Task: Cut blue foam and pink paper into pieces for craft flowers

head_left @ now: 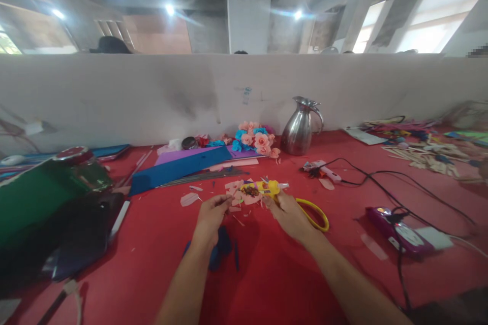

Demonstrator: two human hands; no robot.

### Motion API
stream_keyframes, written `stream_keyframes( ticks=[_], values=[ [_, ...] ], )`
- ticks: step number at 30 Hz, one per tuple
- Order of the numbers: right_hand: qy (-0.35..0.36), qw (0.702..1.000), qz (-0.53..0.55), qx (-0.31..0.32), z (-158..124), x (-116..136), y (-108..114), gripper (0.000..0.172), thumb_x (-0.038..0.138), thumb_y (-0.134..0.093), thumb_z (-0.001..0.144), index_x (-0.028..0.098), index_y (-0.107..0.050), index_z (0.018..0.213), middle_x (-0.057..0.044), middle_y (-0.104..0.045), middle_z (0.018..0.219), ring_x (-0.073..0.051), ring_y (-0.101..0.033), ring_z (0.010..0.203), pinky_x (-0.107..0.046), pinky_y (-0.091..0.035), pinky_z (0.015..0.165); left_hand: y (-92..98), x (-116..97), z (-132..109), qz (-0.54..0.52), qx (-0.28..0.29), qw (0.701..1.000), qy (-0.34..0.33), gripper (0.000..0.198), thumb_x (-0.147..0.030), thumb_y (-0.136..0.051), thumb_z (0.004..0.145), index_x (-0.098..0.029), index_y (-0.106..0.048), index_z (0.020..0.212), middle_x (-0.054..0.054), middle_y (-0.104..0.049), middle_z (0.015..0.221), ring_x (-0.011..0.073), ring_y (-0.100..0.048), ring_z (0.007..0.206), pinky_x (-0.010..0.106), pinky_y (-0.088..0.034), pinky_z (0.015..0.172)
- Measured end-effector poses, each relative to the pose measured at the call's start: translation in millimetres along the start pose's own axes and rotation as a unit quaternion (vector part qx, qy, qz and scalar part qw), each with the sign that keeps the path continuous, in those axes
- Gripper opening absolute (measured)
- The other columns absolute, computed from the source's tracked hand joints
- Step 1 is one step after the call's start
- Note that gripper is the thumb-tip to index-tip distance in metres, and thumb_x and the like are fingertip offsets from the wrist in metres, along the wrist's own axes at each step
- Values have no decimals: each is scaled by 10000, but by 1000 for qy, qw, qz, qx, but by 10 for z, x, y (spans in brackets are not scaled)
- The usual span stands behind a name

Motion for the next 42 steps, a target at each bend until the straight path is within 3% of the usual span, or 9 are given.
stream_keyframes(
  ticks=[17,23,28,31,33,35,38,40,42],
  values=[
    [-32,999,9,-33,16,-149,53,404,551,-420,845,204,-460,642,16,-488,527,-130,-423,482,-252,-255,474,-19,22,5,-2,12,1000,3,179,-243,-738,469,-150,-710,619,4,-600,511,76,-453,433,205,-311,460],
    [-148,984,55,-87,158,-744,374,410,558,-379,847,189,-538,768,17,-533,495,-161,-534,484,-253,-379,496,-39,-7,0,-12,25,1000,-6,176,-263,-732,473,-140,-680,588,-18,-551,476,69,-438,443,199,-298,468],
    [-223,959,-129,-119,165,-1271,763,281,406,-448,839,179,-576,736,-81,-616,604,-231,-620,624,-306,-429,580,-106,4,-33,-49,55,997,17,197,-268,-740,483,-142,-679,622,-18,-570,523,58,-434,460,192,-324,479],
    [-230,934,-210,-174,77,-1233,990,236,324,-490,814,133,-627,789,-212,-634,878,-326,-594,920,-396,-422,737,-141,16,-54,-77,70,994,31,203,-254,-758,479,-148,-677,633,-19,-592,566,47,-454,468,183,-348,500],
    [-201,917,-265,-220,38,-963,1077,228,303,-519,796,127,-642,873,-238,-600,1025,-358,-533,1032,-454,-389,810,-182,-10,-79,-92,89,991,24,205,-262,-768,485,-146,-671,625,-22,-589,569,43,-460,468,178,-350,501],
    [-109,938,-249,-215,100,-544,946,217,266,-504,806,149,-648,918,-194,-619,1033,-319,-532,1031,-442,-374,854,-226,-39,-115,-105,107,989,18,211,-277,-776,499,-144,-665,619,-22,-586,573,43,-464,477,172,-350,502],
    [-16,998,-2,-60,257,-50,346,210,246,-476,809,175,-669,856,-90,-685,900,-216,-603,861,-348,-425,804,-285,-48,-164,-118,130,984,20,223,-292,-785,522,-150,-663,643,-18,-595,603,48,-468,500,169,-358,516],
    [-21,983,179,23,296,156,-40,202,303,-523,787,178,-673,834,-53,-695,839,-185,-611,782,-315,-448,755,-318,-46,-179,-121,144,982,19,221,-294,-783,548,-154,-665,669,-18,-599,629,49,-462,509,170,-360,523],
    [-34,954,292,54,300,261,-294,207,329,-553,766,164,-676,785,-40,-685,773,-166,-601,728,-293,-451,719,-344,-43,-180,-122,157,980,14,211,-293,-776,574,-157,-670,697,-20,-595,644,48,-455,515,168,-355,522]
  ],
)
Point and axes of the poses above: each hand's wrist, its own z-axis towards the middle knuckle, its own y-axis out of the back of the hand, x = y × z, the point moved 10 cm from there along z, towards the middle knuckle
